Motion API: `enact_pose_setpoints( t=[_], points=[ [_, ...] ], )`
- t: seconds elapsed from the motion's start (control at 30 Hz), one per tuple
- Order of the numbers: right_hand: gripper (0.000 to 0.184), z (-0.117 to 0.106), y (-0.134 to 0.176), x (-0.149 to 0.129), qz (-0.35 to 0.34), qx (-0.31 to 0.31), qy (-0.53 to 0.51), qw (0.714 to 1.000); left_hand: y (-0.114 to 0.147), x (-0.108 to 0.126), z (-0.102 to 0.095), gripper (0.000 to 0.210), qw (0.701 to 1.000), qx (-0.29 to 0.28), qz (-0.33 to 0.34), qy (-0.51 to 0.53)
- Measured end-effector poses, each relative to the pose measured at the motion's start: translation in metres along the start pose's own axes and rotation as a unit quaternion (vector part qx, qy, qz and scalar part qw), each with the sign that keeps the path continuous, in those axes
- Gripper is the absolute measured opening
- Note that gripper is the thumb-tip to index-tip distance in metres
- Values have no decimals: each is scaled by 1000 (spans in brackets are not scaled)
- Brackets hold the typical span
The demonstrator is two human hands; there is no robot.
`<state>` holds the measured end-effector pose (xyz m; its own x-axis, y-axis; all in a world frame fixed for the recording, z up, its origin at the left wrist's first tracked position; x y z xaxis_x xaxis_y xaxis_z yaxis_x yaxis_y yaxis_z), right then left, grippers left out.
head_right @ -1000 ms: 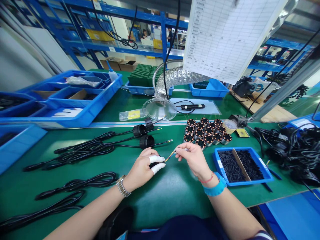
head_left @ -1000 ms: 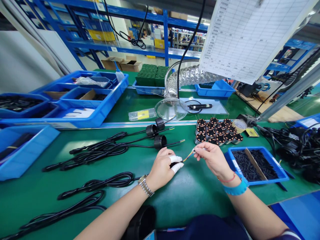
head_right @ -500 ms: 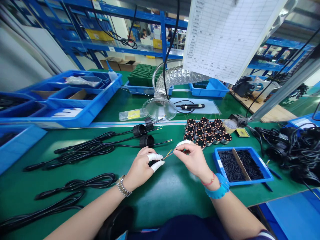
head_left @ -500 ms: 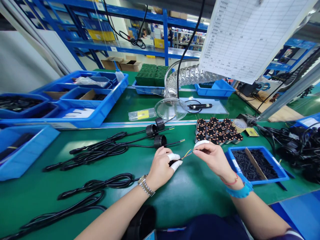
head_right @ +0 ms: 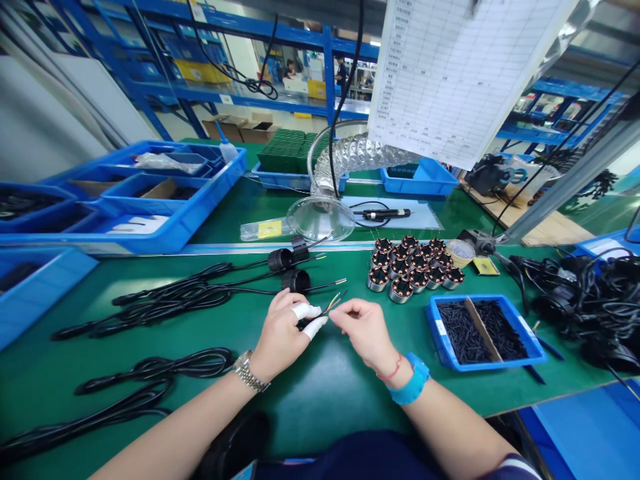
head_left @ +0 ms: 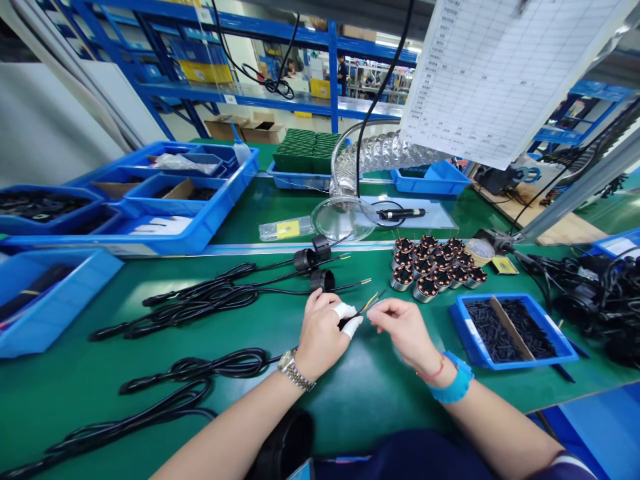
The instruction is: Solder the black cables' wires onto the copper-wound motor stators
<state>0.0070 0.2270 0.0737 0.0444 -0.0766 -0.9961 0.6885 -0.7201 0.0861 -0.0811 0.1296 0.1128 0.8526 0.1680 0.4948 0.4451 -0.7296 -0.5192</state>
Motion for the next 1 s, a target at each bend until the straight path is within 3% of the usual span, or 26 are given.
enact_pose_setpoints(
  t=[0.17,0.27,0.5,0.83,1.0],
  points=[
    [13,10,2,11,19,-30,15,999,0,-2,-2,6,1000,3,-1,-1],
    [15,-4,0,3,12,-13,-22,1000,-1,-4,0,7,1000,-10,-7,-1],
    [12,-39,-10,-36,-95,70,-33,992,-1,-3,2,7,1000,-14,-1,-13],
    [13,-26,-17,-34,-38,-27,36,998,0,-2,4,6,1000,-21,5,-4],
    [24,-24,-17,-38,-46,-52,82,994,0,-1,4,6,1000,-27,7,-3]
  ],
)
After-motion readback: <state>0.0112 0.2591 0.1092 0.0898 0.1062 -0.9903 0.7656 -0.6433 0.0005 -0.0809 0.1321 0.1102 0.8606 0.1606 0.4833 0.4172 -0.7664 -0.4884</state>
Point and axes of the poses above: each hand's wrist, its own y-axis away from the middle knuckle, its own z-axis out of the palm, x = y × z, the point moved 8 cm from there along -y, towards the middle knuckle, and after that the axes turned 4 degrees about x, right-handed, at the moved point
